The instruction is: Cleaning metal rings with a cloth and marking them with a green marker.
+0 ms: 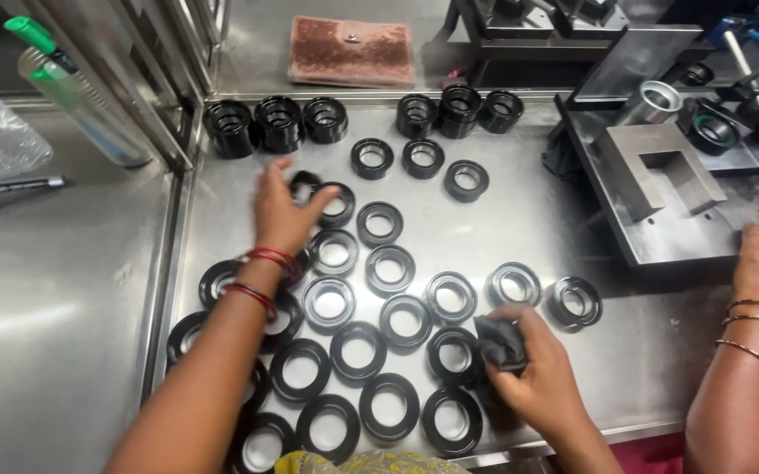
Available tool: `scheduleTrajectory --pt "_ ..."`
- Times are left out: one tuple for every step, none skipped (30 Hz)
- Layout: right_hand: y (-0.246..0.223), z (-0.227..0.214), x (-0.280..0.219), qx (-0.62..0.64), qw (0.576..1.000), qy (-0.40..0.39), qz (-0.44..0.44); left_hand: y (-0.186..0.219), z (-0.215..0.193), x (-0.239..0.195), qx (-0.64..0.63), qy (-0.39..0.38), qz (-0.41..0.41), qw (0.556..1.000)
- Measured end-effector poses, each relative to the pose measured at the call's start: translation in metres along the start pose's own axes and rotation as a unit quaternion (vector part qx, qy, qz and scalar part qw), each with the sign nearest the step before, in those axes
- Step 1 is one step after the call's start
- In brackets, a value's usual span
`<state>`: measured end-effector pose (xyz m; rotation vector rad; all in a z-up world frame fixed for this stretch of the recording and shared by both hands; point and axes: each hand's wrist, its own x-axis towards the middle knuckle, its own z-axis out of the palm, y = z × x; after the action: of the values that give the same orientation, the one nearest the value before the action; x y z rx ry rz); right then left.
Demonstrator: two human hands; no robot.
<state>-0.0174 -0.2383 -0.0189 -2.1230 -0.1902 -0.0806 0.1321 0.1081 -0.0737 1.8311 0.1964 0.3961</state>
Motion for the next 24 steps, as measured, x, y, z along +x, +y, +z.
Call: scheduleTrajectory --pt "0.001 -0.001 -0.003 -0.024 1.0 -0.002 -0.012 -0.012 -0.006 0.009 0.161 0.03 0.009 0.986" --pt "0.002 -0.003 -0.007 -0.048 0.999 -0.004 -0.024 -0.024 -0.012 0.018 0.317 0.059 0.019 0.946" --pt "0.005 -0.005 -0.008 -0.05 0.999 0.0 -0.021 -0.02 -0.015 0.017 0.315 0.054 0.022 0.947" --pt "0.008 -0.008 -0.01 -0.061 0.998 0.022 -0.016 -0.017 -0.018 0.016 0.367 0.062 0.011 0.928" --pt "0.011 -0.011 -0.013 -0.072 0.996 0.043 -0.008 -0.014 -0.021 0.014 0.418 0.068 0.0 0.906" --pt "0.016 -0.014 -0.015 -0.075 0.996 0.046 -0.003 -0.001 -0.016 0.007 0.416 0.061 0.002 0.907" --pt "0.021 -0.018 -0.017 -0.063 0.995 0.066 0.038 0.013 -0.012 -0.001 0.436 0.08 0.027 0.896" --pt "0.025 -0.022 -0.019 -0.052 0.992 0.086 0.078 0.026 -0.007 -0.009 0.454 0.1 0.052 0.884" --pt "0.03 -0.026 -0.019 -0.054 0.991 0.089 0.081 0.025 0.012 -0.016 0.452 0.096 0.053 0.885" --pt "0.034 -0.03 -0.021 -0.045 0.99 0.09 0.098 0.025 0.03 -0.024 0.378 0.032 0.115 0.918" --pt "0.038 -0.033 -0.02 -0.035 0.989 0.089 0.112 0.024 0.047 -0.031 0.298 -0.029 0.174 0.938" --pt "0.037 -0.034 -0.02 -0.036 0.989 0.09 0.113 0.033 0.075 -0.051 0.297 -0.03 0.174 0.938" --pt "0.036 -0.035 -0.018 -0.031 0.991 0.075 0.109 0.043 0.101 -0.07 0.241 -0.131 0.229 0.934" --pt "0.036 -0.035 -0.017 -0.027 0.992 0.059 0.104 0.052 0.128 -0.089 0.181 -0.229 0.28 0.914" --pt "0.031 -0.036 -0.016 -0.028 0.993 0.059 0.104 0.072 0.134 -0.103 0.181 -0.228 0.28 0.915" --pt "0.026 -0.038 -0.015 -0.035 0.994 0.051 0.087 0.093 0.141 -0.116 0.238 -0.277 0.306 0.879" --pt "0.021 -0.04 -0.014 -0.043 0.996 0.044 0.071 0.114 0.148 -0.129 0.292 -0.323 0.331 0.837" --pt "0.022 -0.041 -0.015 -0.045 0.996 0.045 0.07 0.108 0.154 -0.13 0.291 -0.322 0.332 0.838" --pt "0.024 -0.043 -0.017 -0.023 0.995 0.058 0.081 0.102 0.16 -0.131 0.299 -0.303 0.343 0.837" --pt "0.025 -0.045 -0.019 -0.002 0.993 0.071 0.092 0.097 0.166 -0.132 0.308 -0.284 0.353 0.836" --pt "0.017 -0.045 -0.018 -0.003 0.993 0.074 0.092 0.093 0.165 -0.13 0.307 -0.284 0.355 0.836" --pt "0.009 -0.045 -0.016 0.014 0.99 0.113 0.079 0.089 0.165 -0.128 0.209 -0.295 0.29 0.886" --pt "0.001 -0.045 -0.016 0.03 0.985 0.153 0.068 0.084 0.164 -0.128 0.107 -0.304 0.218 0.921" --pt "-0.004 -0.042 -0.014 0.029 0.985 0.156 0.07 0.09 0.154 -0.128 0.106 -0.307 0.219 0.92"
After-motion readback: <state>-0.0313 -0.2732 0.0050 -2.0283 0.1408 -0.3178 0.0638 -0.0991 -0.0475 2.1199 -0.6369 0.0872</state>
